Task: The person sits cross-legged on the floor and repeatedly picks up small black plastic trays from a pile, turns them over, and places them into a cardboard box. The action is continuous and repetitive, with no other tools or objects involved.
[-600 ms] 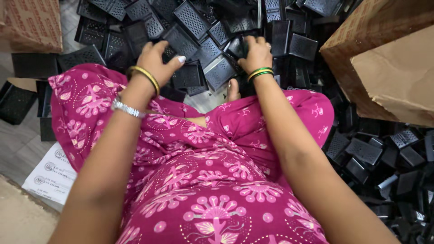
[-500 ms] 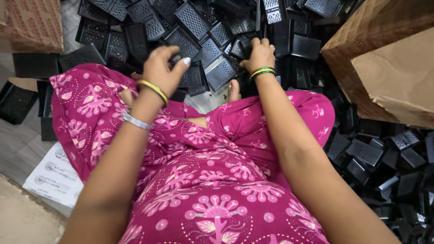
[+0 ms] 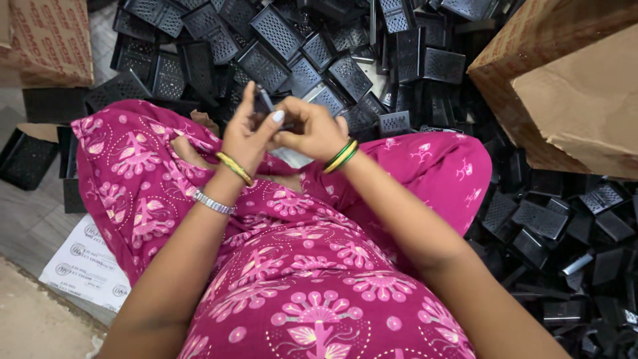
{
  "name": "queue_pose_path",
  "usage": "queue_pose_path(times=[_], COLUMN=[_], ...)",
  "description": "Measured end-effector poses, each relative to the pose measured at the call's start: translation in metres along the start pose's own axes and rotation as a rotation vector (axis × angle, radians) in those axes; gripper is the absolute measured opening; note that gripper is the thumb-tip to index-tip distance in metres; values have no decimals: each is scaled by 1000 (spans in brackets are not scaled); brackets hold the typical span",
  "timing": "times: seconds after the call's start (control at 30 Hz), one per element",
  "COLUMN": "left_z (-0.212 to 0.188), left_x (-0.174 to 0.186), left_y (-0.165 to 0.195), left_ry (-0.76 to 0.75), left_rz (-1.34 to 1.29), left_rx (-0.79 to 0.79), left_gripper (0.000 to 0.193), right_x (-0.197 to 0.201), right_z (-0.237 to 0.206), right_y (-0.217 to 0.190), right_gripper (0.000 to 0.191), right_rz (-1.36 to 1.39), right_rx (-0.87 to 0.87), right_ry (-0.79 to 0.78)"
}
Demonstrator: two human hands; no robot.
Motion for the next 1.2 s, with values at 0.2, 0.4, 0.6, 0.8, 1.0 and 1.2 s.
queue_pose_path(times=[0.2, 0.4, 0.6, 0.8, 1.0, 1.2], left_z=[6, 11, 8, 5, 4, 4], left_x=[-1, 2, 3, -2, -1, 3], left_y=[21, 17, 19, 26, 25, 23], left_ry=[64, 120, 64, 5, -34, -20], left_rz=[-201, -169, -271, -325, -277, -298], left_rx=[144, 210, 130, 78, 74, 66], left_gripper=[81, 62, 70, 72, 71, 70], right_x=[108, 142, 95, 11, 4, 5], right_z=[14, 14, 6, -21, -23, -22], right_y=[-4, 29, -2, -11, -10, -3], right_gripper=[49, 68, 45, 46, 46, 43], right_rz=[-1018, -1120, -311, 153, 183, 69], right_rx=[205, -195, -93, -209, -139, -104], right_ry=[569, 751, 638, 311, 232, 226])
Point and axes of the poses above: each hand's wrist, its own z-axis towards the middle knuckle, its own x-axis out of the back of the hand, y = z × x, the point moved 3 cm from there along z, towards the middle knuckle, and after that the axes turned 10 degrees about z, right-handed, at the moved point
